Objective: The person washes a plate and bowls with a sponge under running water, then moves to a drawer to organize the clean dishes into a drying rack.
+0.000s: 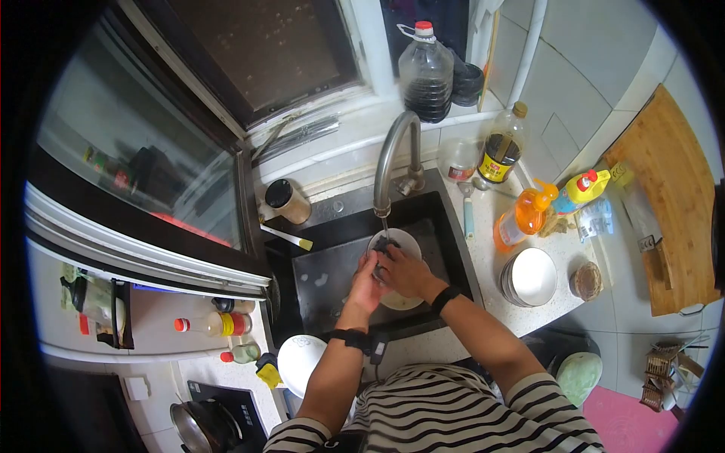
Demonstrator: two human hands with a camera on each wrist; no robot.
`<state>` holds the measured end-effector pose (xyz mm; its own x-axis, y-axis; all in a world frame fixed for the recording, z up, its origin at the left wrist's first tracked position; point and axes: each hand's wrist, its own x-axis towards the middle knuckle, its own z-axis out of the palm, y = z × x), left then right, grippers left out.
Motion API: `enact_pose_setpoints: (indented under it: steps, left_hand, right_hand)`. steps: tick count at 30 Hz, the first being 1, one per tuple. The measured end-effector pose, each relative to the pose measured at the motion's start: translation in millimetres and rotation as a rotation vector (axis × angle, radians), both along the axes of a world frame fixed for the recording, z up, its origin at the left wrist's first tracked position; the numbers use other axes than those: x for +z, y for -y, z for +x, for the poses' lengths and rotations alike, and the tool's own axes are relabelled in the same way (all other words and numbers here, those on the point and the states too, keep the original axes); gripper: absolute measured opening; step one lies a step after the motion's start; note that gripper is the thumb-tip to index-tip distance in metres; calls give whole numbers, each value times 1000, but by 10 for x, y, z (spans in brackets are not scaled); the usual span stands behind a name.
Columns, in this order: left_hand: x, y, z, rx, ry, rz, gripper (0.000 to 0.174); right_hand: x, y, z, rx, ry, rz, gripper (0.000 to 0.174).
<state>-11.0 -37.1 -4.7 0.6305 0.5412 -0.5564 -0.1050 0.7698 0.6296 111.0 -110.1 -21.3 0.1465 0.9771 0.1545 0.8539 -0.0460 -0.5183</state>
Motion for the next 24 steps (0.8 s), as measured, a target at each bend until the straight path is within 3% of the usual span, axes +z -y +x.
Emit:
enact_pose_setpoints:
  steps: [3,6,9,11,12,15,18,21,24]
  left_hand:
    - [-285,-75,-4,0,21,-25,50]
    - [-429,-229,-100,-2,58,-88,52]
    - [-229,-307,-106,-52,-36,-34,57]
    - [116,-249,-73,-106,-223,107,61]
    - [164,-209,-54,-126,-188,126,63]
    - [-71,-166,61,-25,-275,126,57]
    - [-188,-190,32,-19,-120,96,63]
    - [58,-251,-74,-117,-176,71,64]
    - [117,-280,-72,-217,-318,120,63]
  right_hand:
    - [-80,-151,-24,209,-478,-27,38]
    - [338,-33,-114,79,-534,-288,36]
    - [523,192,-3,358,82,-215,33]
    - [108,214,136,287,363,-13,36]
    - [-42,218,159,250,502,90,38]
    - [-1,173,-162,15,147,-180,31]
    - [118,141,-375,-25,-150,21,25]
    - [16,277,-52,224,151,59,27]
    - [-135,274,109,209,384,228,33]
